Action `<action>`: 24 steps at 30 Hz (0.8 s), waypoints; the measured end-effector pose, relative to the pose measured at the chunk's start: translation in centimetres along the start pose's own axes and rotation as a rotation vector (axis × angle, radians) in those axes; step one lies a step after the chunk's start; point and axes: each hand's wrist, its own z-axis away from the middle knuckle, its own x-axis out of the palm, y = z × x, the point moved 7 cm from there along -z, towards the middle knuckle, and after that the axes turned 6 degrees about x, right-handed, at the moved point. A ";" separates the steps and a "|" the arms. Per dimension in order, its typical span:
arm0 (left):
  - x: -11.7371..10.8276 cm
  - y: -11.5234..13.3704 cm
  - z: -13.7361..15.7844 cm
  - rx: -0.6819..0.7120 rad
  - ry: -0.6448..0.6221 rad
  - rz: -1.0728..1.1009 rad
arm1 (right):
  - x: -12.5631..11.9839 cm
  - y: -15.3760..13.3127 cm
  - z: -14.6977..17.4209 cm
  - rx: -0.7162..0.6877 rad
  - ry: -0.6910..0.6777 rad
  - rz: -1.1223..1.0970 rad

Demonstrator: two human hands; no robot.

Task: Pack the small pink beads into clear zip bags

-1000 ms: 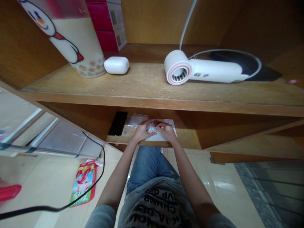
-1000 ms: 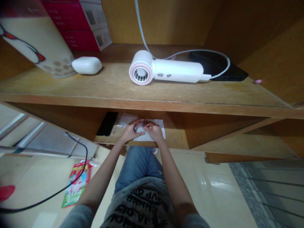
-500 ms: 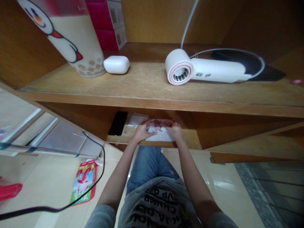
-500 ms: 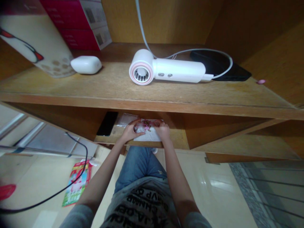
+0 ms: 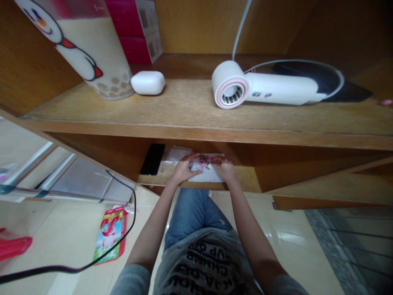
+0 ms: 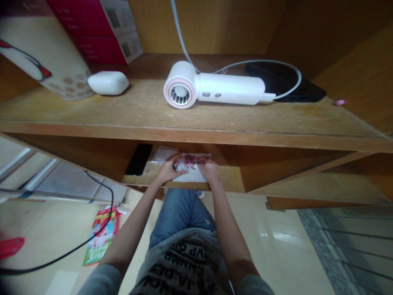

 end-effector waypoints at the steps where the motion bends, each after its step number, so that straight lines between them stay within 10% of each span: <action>1: 0.0 0.0 0.0 0.004 0.003 -0.005 | 0.0 0.0 0.0 -0.007 -0.002 -0.001; 24: 0.1 -0.2 0.0 -0.003 -0.004 0.005 | 1.8 -3.5 0.5 -0.064 -0.162 -0.483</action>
